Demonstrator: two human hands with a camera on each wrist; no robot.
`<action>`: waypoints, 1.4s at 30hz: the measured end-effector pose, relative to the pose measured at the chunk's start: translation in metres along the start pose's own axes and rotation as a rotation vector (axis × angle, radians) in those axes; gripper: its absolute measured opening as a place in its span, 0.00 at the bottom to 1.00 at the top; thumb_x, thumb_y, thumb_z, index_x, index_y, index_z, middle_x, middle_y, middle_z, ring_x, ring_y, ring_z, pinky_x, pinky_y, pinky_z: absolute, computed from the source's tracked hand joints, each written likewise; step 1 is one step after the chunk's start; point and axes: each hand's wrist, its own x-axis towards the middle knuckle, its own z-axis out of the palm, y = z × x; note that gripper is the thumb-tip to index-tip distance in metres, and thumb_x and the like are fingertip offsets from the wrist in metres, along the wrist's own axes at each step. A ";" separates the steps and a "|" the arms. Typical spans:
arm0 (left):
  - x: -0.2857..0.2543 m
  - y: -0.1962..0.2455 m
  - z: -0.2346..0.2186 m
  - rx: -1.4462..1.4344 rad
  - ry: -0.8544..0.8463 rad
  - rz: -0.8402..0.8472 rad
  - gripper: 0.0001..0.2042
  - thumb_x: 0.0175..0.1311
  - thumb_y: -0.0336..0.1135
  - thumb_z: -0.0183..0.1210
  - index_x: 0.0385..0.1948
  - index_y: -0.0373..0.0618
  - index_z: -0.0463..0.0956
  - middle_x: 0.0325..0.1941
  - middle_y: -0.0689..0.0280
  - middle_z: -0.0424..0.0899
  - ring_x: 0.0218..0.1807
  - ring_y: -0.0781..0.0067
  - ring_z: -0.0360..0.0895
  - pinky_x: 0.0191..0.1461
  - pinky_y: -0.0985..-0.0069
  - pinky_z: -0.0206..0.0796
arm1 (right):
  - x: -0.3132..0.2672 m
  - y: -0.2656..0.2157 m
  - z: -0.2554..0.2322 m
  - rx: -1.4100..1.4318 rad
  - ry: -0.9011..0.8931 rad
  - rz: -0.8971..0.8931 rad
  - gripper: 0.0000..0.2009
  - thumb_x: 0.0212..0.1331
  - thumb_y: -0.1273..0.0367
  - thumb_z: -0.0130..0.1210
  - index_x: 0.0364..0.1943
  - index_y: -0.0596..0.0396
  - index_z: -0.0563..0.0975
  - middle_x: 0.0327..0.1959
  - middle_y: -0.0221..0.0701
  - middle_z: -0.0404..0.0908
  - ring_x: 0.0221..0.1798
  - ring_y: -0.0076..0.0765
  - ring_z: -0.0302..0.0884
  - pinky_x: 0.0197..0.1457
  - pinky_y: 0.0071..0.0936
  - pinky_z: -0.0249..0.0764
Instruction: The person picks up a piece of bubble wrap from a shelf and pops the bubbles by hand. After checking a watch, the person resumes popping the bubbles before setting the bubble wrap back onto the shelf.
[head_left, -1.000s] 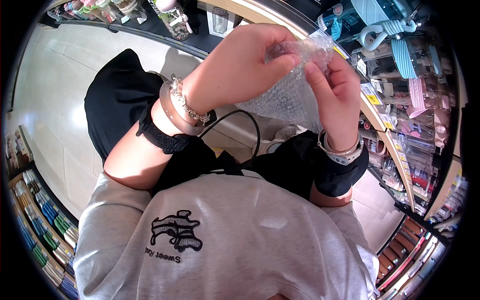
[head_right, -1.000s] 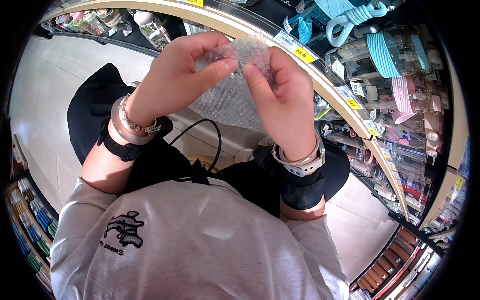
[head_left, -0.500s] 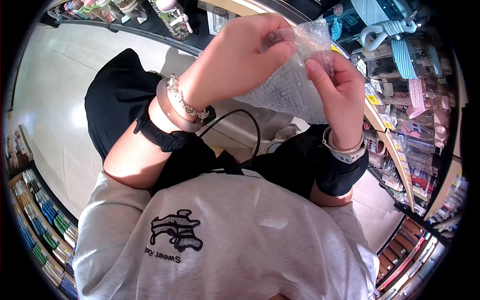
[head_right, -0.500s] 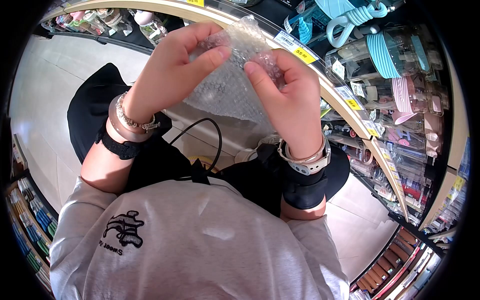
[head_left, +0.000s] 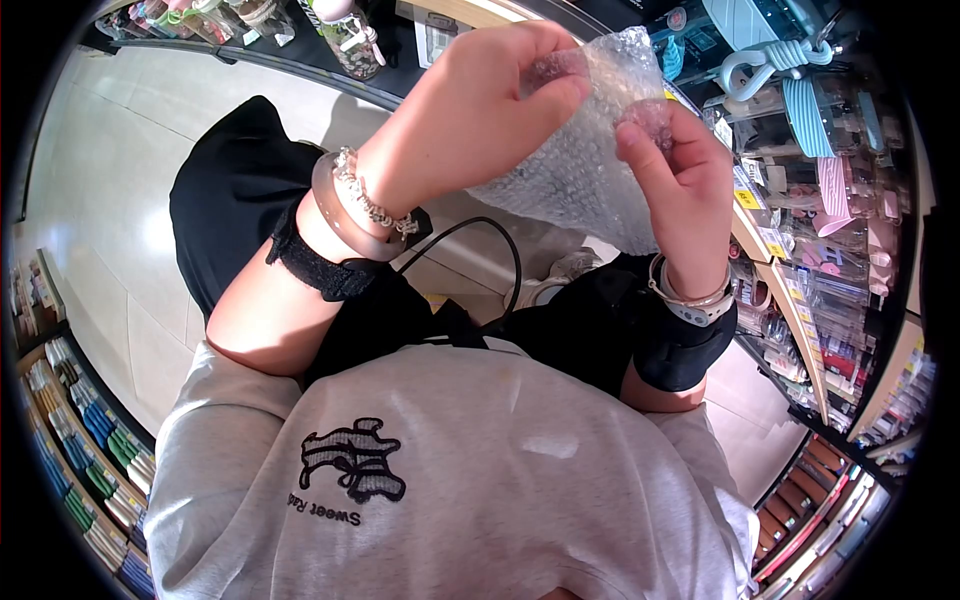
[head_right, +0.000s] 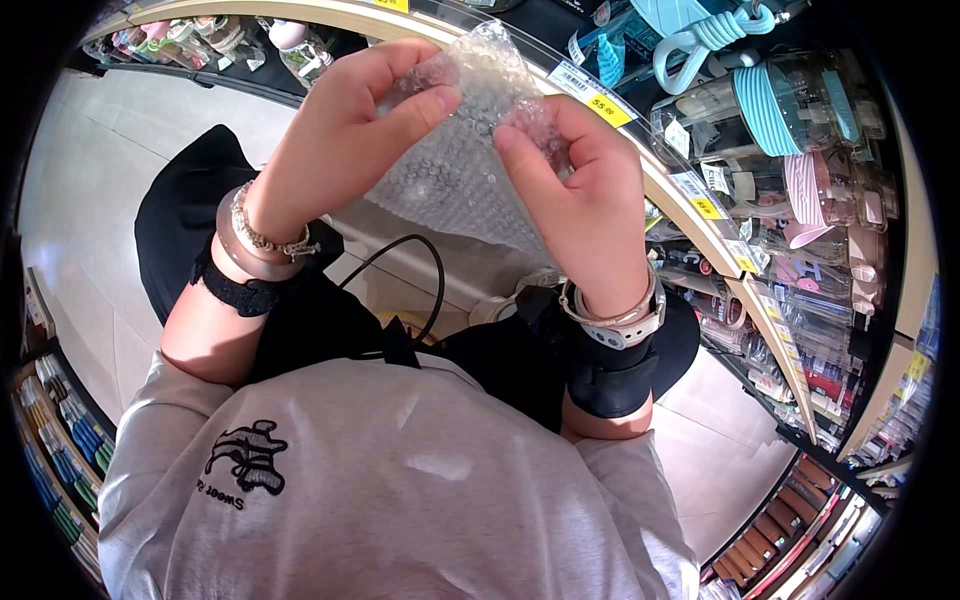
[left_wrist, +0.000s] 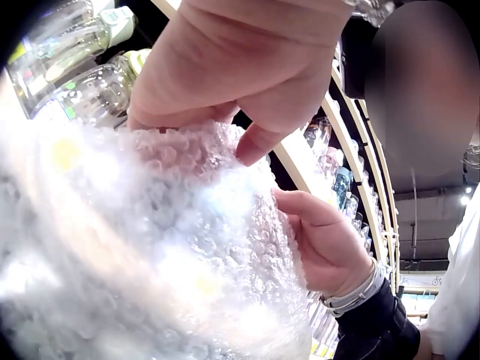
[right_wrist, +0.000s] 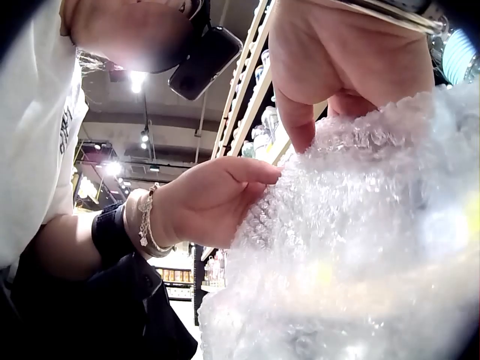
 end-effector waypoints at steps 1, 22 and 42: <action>0.000 0.000 0.000 0.007 0.003 0.001 0.12 0.57 0.33 0.54 0.39 0.35 0.72 0.31 0.69 0.76 0.34 0.85 0.69 0.40 0.84 0.63 | 0.000 0.000 0.000 -0.001 0.004 -0.004 0.05 0.52 0.73 0.55 0.29 0.61 0.74 0.21 0.22 0.73 0.24 0.12 0.65 0.27 0.12 0.62; -0.003 0.005 -0.002 -0.120 -0.138 -0.064 0.10 0.54 0.31 0.56 0.36 0.37 0.73 0.30 0.71 0.75 0.35 0.85 0.67 0.40 0.84 0.62 | -0.003 0.003 0.001 0.071 -0.079 -0.052 0.03 0.54 0.75 0.50 0.29 0.61 0.72 0.22 0.20 0.68 0.26 0.12 0.60 0.29 0.12 0.60; -0.002 0.003 -0.002 -0.045 -0.195 -0.044 0.08 0.53 0.31 0.58 0.31 0.37 0.75 0.28 0.68 0.77 0.32 0.83 0.70 0.38 0.82 0.64 | -0.003 0.002 0.001 -0.030 -0.096 -0.075 0.04 0.52 0.74 0.52 0.28 0.61 0.73 0.19 0.22 0.70 0.23 0.12 0.62 0.26 0.13 0.61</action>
